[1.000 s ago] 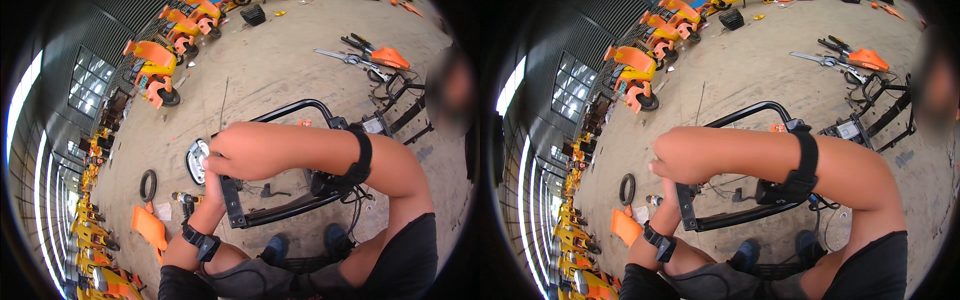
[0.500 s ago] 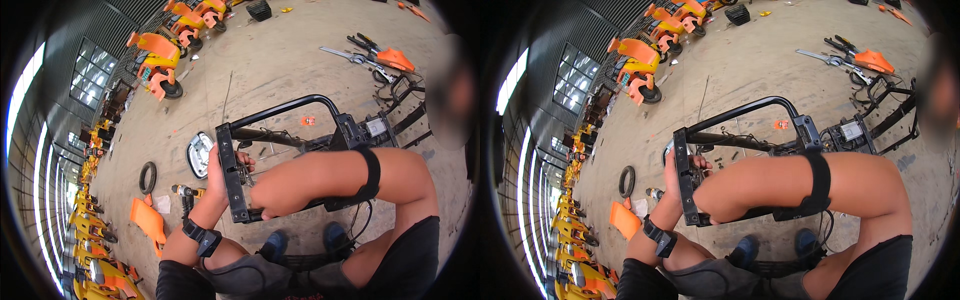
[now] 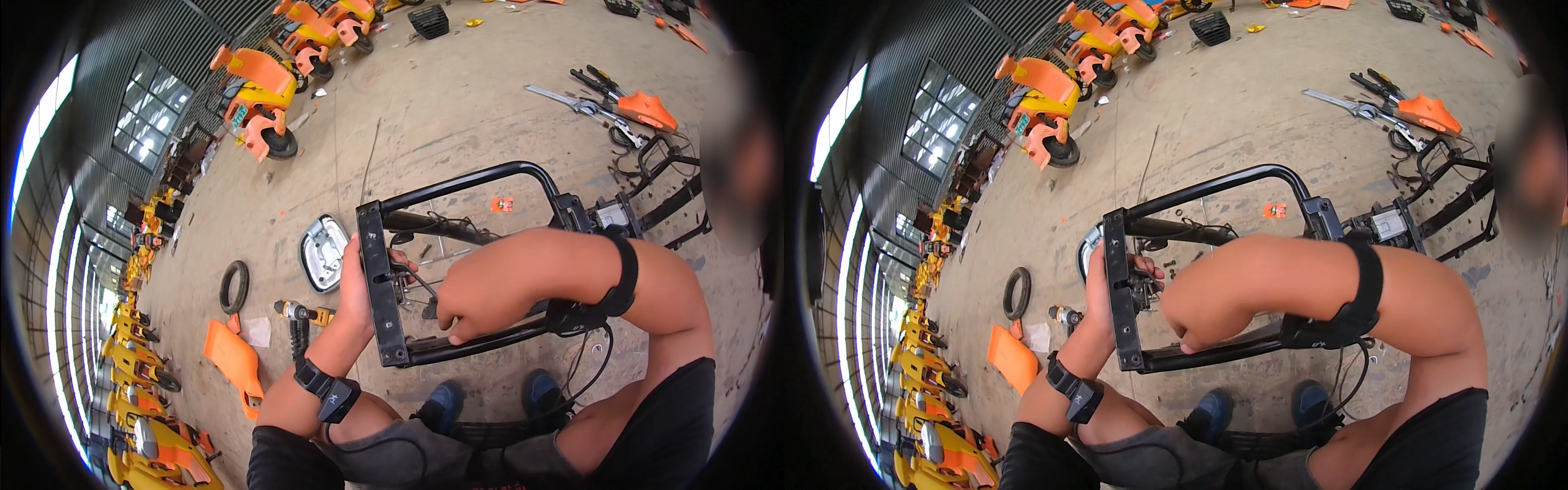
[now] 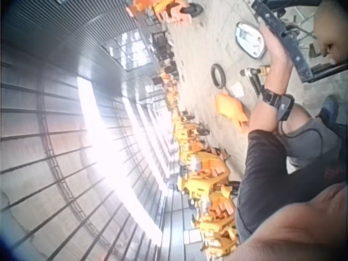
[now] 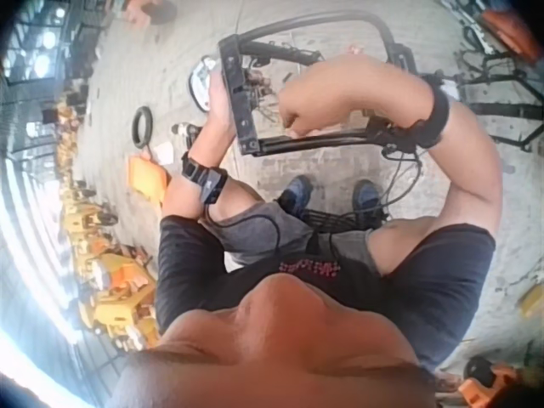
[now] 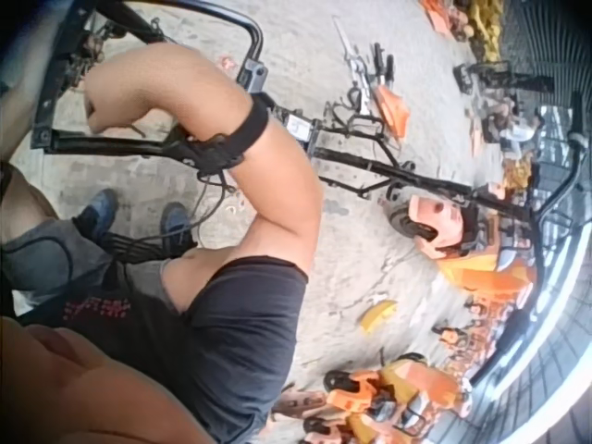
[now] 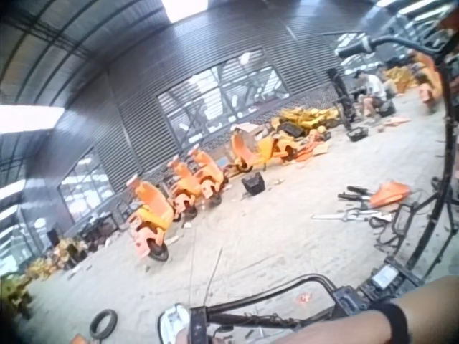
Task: The person uses a screwdriver to tighten screws on a black metal frame, likely part of an electric scooter. They repeatedly insert and turn the screwdriver into multiple screw holes on the frame's side panel while holding the frame steady with their other hand.
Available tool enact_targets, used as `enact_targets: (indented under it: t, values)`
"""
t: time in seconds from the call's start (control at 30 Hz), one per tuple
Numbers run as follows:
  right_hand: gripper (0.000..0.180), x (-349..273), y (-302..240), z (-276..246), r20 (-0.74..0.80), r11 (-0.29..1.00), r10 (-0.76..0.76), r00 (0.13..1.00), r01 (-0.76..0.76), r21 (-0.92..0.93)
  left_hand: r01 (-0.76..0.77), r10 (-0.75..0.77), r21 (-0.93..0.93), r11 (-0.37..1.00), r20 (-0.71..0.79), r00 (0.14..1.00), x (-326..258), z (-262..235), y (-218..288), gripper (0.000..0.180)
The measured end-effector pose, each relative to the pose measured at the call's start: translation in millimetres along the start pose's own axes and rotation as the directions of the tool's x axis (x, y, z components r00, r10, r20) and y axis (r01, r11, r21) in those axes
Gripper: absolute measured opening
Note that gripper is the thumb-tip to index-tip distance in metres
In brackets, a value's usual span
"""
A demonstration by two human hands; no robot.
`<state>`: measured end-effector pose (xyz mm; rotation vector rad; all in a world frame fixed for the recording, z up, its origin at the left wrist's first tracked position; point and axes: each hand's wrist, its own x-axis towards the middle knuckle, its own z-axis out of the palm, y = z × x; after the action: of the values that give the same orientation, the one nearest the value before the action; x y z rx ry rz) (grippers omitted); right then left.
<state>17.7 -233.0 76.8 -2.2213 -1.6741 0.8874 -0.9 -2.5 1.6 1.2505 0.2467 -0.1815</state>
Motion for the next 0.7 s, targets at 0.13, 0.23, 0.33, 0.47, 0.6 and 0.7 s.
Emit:
enact_targets:
  t: [0.13, 0.23, 0.33, 0.47, 0.6, 0.7]
  values:
    - [0.034, -12, 10, -17, -0.082, 0.997, -0.002, 0.997, 0.008, 0.081, 0.006, -0.007, -0.009, 1.0, -0.063, 0.998, -3, 4, 3, 0.068]
    - [0.034, -20, 12, -27, -0.189, 0.982, 0.018, 0.982, 0.018, 0.189, 0.0, 0.001, 0.002, 1.0, -0.112, 0.994, -5, 10, 6, 0.067]
    - [0.032, -20, 18, -31, -0.281, 0.951, 0.043, 0.959, 0.047, 0.305, -0.017, 0.023, 0.051, 0.999, -0.119, 0.993, -7, 16, 8, 0.067]
    - [0.03, -10, 18, -39, -0.397, 0.882, 0.088, 0.914, 0.114, 0.457, 0.024, -0.024, 0.009, 1.0, -0.044, 0.999, -3, 6, 3, 0.066]
    - [0.031, 3, 15, -43, -0.529, 0.773, 0.147, 0.836, 0.236, 0.589, 0.021, -0.021, 0.045, 0.999, -0.003, 1.0, -4, 8, 6, 0.064]
    - [0.032, 18, 17, -42, -0.604, 0.717, 0.213, 0.768, 0.297, 0.631, 0.029, -0.029, 0.056, 0.998, 0.009, 1.0, -3, 6, 5, 0.062]
